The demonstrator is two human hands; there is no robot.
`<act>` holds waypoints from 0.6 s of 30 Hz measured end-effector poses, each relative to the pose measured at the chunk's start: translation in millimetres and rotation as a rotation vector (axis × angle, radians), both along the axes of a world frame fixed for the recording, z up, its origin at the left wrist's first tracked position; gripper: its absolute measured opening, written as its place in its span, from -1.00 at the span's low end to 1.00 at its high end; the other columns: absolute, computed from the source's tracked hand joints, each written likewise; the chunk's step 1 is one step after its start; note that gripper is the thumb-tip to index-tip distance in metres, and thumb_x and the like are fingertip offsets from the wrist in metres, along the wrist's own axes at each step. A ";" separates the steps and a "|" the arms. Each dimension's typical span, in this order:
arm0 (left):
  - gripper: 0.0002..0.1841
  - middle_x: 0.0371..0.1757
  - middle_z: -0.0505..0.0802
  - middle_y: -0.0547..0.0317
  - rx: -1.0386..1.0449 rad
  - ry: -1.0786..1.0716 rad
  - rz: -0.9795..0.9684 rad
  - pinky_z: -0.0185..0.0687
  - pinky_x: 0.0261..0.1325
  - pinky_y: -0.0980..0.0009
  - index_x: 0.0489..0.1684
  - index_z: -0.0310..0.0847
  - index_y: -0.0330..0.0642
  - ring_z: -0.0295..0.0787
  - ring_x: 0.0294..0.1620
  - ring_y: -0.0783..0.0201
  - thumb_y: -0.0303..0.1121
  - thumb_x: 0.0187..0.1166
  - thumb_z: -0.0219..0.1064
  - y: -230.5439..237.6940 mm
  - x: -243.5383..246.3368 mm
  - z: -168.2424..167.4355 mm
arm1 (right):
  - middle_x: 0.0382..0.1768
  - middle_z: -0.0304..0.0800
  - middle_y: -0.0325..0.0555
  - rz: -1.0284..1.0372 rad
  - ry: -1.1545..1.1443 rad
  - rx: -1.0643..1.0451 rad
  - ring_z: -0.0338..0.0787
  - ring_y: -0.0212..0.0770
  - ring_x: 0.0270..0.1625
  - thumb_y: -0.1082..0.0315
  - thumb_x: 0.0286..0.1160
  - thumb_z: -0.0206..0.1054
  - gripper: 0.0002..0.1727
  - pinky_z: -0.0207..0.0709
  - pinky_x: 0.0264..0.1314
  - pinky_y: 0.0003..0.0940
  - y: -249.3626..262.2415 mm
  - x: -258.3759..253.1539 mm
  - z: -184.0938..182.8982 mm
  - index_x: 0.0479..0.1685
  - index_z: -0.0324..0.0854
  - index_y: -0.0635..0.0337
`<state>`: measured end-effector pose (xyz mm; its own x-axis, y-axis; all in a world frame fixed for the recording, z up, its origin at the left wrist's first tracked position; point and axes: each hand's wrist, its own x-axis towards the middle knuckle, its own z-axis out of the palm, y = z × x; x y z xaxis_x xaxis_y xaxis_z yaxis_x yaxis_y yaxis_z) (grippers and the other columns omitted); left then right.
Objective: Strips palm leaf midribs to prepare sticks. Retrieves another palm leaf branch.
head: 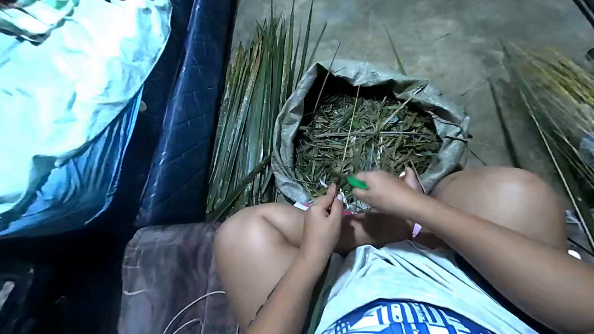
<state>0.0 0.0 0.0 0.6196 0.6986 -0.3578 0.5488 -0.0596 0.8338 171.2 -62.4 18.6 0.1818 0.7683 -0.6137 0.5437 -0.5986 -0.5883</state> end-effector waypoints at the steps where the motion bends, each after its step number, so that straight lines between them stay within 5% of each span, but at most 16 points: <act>1: -0.64 -0.09 0.85 0.06 0.012 0.006 0.005 0.58 -0.26 0.45 0.30 0.70 -0.35 0.62 -0.41 0.46 -0.31 0.83 0.10 0.1 0.2 0.5 | -0.17 0.71 0.14 0.030 0.030 -0.010 0.72 0.08 -0.08 0.17 0.81 0.10 -0.66 0.52 0.01 0.14 -1.6 -7.4 -0.4 0.02 0.65 0.28; 3: -0.66 -0.10 0.84 0.04 0.045 0.015 -0.001 0.60 -0.14 0.42 0.14 0.76 -0.36 0.66 -0.31 0.42 -0.31 0.83 0.10 0.3 -0.6 -0.1 | -0.14 0.72 0.16 0.059 0.004 -0.030 0.73 0.11 -0.02 0.17 0.81 0.09 -0.66 0.52 0.05 0.15 -1.2 -14.2 1.2 0.02 0.64 0.28; 5: -0.62 0.07 0.87 -0.06 0.044 0.015 -0.020 0.66 0.09 0.35 0.37 0.67 -0.37 0.78 -0.10 0.34 -0.31 0.84 0.08 1.0 -1.1 2.4 | 0.08 0.77 0.26 0.075 -0.128 -0.072 0.77 0.23 0.21 0.16 0.82 0.11 -0.62 0.53 0.23 0.26 4.6 -10.9 5.1 0.16 0.64 0.31; 7: -0.58 0.05 0.87 -0.01 0.063 0.006 -0.030 0.62 0.03 0.41 0.54 0.57 -0.29 0.74 -0.16 0.39 -0.30 0.85 0.05 0.9 -0.4 1.5 | 0.18 0.79 0.31 0.034 -0.266 -0.096 0.76 0.31 0.32 0.15 0.82 0.13 -0.60 0.52 0.30 0.32 13.2 -2.4 3.3 0.27 0.64 0.30; 12: -0.56 0.03 0.88 0.00 0.082 -0.005 -0.045 0.64 0.07 0.39 0.59 0.54 -0.24 0.77 -0.13 0.37 -0.30 0.84 0.05 -0.8 -1.9 0.2 | -0.01 0.83 0.36 -0.254 -0.447 -0.011 0.82 0.41 0.13 0.18 0.76 0.25 -0.66 0.57 0.08 0.42 22.5 42.2 -15.2 0.14 0.67 0.32; 15: -0.57 -0.13 0.85 0.16 0.008 -0.041 -0.009 0.47 -0.38 0.52 0.61 0.51 -0.22 0.54 -0.49 0.51 -0.30 0.86 0.02 1.5 -1.6 -1.7 | -0.10 0.81 0.30 -0.220 -0.354 0.017 0.81 0.33 0.07 0.16 0.75 0.25 -0.68 0.57 0.06 0.37 18.1 41.6 -8.3 0.02 0.68 0.30; 18: -0.57 -0.23 0.83 0.26 -0.151 -0.110 0.035 0.35 -0.59 0.58 0.60 0.49 -0.28 0.40 -0.67 0.57 -0.33 0.89 -0.01 3.4 0.6 3.8 | -0.01 0.80 0.27 -0.015 -0.189 0.013 0.79 0.28 0.13 0.15 0.76 0.19 -0.63 0.53 0.18 0.32 6.6 9.6 -0.2 0.16 0.67 0.29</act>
